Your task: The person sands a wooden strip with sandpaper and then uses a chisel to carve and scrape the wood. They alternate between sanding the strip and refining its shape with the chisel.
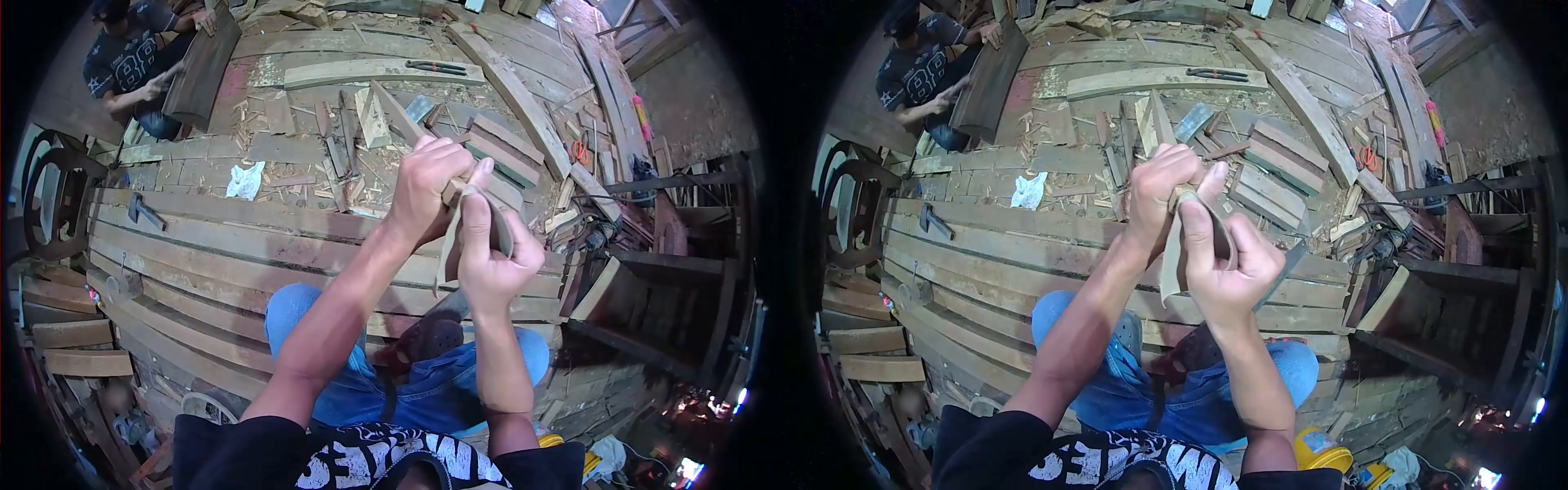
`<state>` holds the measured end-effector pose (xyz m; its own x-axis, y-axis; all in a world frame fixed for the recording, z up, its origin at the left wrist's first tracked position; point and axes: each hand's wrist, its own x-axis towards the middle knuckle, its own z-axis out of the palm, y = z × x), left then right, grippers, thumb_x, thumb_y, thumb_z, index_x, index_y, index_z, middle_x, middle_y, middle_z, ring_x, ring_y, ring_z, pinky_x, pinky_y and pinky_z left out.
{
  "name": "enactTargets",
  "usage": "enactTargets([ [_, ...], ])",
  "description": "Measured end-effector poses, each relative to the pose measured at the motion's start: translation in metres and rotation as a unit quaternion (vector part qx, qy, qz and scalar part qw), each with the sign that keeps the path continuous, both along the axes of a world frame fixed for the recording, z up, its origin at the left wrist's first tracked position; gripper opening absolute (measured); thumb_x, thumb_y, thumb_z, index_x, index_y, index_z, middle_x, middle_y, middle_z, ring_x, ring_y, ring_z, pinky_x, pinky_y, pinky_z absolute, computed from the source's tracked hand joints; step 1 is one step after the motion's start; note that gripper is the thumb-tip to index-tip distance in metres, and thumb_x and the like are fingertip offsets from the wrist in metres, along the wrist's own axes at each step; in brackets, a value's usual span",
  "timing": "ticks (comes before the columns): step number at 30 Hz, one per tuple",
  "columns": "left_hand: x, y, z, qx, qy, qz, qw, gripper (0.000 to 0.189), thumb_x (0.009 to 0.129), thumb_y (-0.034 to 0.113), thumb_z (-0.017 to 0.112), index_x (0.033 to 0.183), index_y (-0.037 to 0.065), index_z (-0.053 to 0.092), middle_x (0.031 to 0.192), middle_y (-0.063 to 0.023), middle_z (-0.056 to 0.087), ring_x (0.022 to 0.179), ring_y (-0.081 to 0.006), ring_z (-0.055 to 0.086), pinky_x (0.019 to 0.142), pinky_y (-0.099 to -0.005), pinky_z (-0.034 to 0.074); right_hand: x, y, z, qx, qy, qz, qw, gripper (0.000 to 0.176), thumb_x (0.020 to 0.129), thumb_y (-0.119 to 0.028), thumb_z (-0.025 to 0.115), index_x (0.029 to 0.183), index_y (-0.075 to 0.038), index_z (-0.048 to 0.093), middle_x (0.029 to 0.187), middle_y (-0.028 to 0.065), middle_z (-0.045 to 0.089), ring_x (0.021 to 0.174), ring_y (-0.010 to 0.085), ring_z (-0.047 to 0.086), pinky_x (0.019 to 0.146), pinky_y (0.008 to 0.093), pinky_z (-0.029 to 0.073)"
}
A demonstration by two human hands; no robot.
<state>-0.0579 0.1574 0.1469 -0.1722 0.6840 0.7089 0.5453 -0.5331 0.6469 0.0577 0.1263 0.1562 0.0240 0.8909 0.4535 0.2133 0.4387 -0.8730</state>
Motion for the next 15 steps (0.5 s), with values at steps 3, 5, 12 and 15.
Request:
enactTargets([
  [3,0.0,0.003,-0.004,0.011,0.0,-0.018,1.0,0.027,0.079,0.012,0.068,0.061,0.005,0.049,0.055,-0.0067,0.044,0.054,-0.0235,0.046,0.057,-0.035,0.034,-0.007,0.004,0.006,0.037,-0.034,-0.018,0.999,0.036,0.08,-0.009,0.074,0.055,-0.002,0.049,0.047,0.002,0.041,0.043,0.0073,0.032,0.04,0.0259,0.025],
  [5,-0.003,0.003,-0.004,-0.008,0.017,-0.03,0.999,0.025,0.078,0.014,0.068,0.063,0.005,0.05,0.057,-0.0062,0.045,0.057,-0.023,0.047,0.058,-0.0346,0.034,-0.008,0.005,0.011,0.059,-0.093,-0.038,0.993,0.035,0.08,-0.01,0.075,0.057,0.0,0.05,0.048,0.0047,0.042,0.042,0.0102,0.033,0.04,0.0269,0.027],
  [12,0.002,0.005,-0.012,0.022,-0.014,-0.05,0.998,0.026,0.072,0.011,0.071,0.062,0.007,0.048,0.058,-0.0046,0.042,0.055,-0.0213,0.045,0.056,-0.0324,0.034,-0.009,0.001,0.016,0.018,-0.074,-0.039,0.996,0.03,0.08,-0.01,0.075,0.06,0.0,0.054,0.049,0.0052,0.044,0.043,0.0108,0.038,0.041,0.0263,0.029],
  [15,0.002,0.004,-0.014,0.032,-0.011,-0.047,0.998,0.025,0.073,0.013,0.07,0.063,0.007,0.048,0.059,-0.0045,0.043,0.056,-0.021,0.046,0.057,-0.0322,0.034,-0.007,0.0,0.012,0.038,-0.084,-0.04,0.995,0.032,0.08,-0.011,0.075,0.06,0.0,0.053,0.049,0.0045,0.045,0.043,0.0107,0.037,0.042,0.0268,0.03],
])
